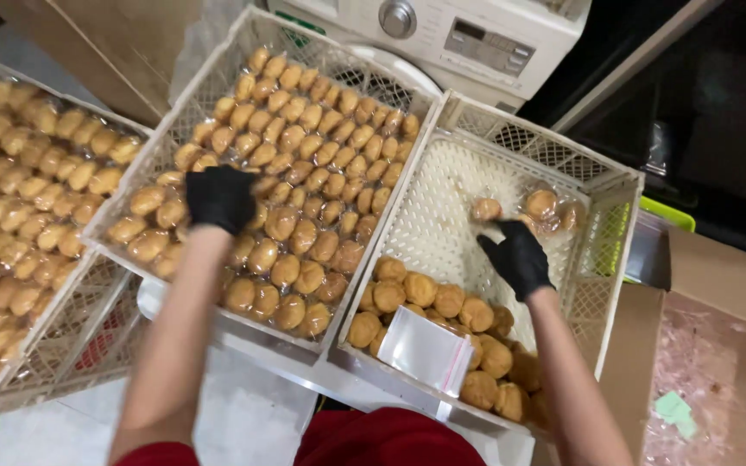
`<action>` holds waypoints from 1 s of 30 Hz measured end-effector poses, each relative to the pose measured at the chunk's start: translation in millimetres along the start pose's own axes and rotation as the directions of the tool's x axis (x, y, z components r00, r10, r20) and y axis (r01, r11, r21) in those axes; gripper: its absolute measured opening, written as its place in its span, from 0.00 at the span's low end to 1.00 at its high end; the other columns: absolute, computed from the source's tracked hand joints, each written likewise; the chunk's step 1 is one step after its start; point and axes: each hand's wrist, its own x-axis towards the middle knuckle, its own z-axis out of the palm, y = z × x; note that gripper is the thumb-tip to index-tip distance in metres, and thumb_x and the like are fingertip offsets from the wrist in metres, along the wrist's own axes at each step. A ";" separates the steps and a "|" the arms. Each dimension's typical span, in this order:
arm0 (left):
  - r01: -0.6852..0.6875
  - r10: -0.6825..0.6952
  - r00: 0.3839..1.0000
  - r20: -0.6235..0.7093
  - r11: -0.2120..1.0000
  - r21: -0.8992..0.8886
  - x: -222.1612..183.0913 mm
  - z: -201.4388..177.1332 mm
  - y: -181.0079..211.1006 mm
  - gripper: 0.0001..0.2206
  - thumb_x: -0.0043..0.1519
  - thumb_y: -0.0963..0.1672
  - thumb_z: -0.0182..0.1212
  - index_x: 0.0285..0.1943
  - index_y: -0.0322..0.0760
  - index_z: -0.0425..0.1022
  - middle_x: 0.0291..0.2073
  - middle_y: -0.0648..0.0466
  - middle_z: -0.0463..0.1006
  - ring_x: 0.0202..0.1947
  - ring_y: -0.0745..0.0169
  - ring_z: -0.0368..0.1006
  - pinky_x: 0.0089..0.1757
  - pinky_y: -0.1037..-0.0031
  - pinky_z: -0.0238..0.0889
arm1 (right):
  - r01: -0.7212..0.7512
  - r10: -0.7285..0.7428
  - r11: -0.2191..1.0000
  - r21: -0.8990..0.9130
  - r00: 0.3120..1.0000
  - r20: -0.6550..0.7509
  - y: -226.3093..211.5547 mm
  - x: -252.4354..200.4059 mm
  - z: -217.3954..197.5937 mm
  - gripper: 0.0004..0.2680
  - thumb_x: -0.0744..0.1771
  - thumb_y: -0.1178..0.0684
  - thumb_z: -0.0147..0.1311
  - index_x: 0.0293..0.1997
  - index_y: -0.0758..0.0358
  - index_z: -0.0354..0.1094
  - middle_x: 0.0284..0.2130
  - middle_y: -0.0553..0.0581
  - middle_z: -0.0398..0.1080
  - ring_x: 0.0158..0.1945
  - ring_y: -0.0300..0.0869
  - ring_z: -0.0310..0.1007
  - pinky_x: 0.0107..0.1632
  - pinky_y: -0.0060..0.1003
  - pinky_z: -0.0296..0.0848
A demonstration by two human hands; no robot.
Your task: Packaging individual pastries into small plastic bags from a storage crate
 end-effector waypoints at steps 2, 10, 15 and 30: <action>-0.238 0.185 0.957 -0.225 0.942 -0.238 -37.8 -18.1 61.0 0.22 0.60 0.55 0.59 0.64 0.59 0.75 0.55 0.55 0.81 0.60 0.52 0.74 0.58 0.57 0.66 | -0.012 -0.002 0.997 -0.080 0.986 -0.169 8.8 42.5 22.0 0.30 0.65 0.27 0.56 0.73 0.50 0.59 0.62 0.59 0.66 0.62 0.58 0.71 0.60 0.61 0.72; -0.755 0.247 0.623 -0.742 0.436 -0.489 -105.2 7.4 210.3 0.29 0.61 0.49 0.69 0.72 0.46 0.68 0.62 0.46 0.76 0.63 0.49 0.72 0.60 0.59 0.68 | 0.065 -0.035 0.979 0.191 0.987 -0.155 -28.3 17.3 30.0 0.26 0.61 0.38 0.69 0.61 0.45 0.59 0.53 0.53 0.75 0.59 0.52 0.73 0.62 0.53 0.69; -0.719 0.147 0.685 -0.714 0.298 -0.628 -104.9 17.6 217.1 0.42 0.59 0.51 0.72 0.81 0.43 0.53 0.73 0.41 0.63 0.69 0.45 0.63 0.61 0.64 0.67 | 0.194 -0.364 0.594 0.781 0.930 0.045 -96.7 -86.6 -27.0 0.29 0.58 0.68 0.67 0.65 0.62 0.62 0.55 0.60 0.70 0.54 0.47 0.73 0.58 0.45 0.74; -0.168 0.121 0.973 -0.195 0.955 -0.245 -25.0 -18.6 -73.5 0.31 0.63 0.60 0.52 0.75 0.57 0.63 0.69 0.43 0.66 0.66 0.36 0.63 0.60 0.50 0.58 | 0.139 -0.276 0.582 0.801 0.961 0.033 3.5 -142.1 -25.7 0.16 0.67 0.57 0.53 0.61 0.68 0.71 0.55 0.62 0.77 0.55 0.46 0.78 0.58 0.37 0.74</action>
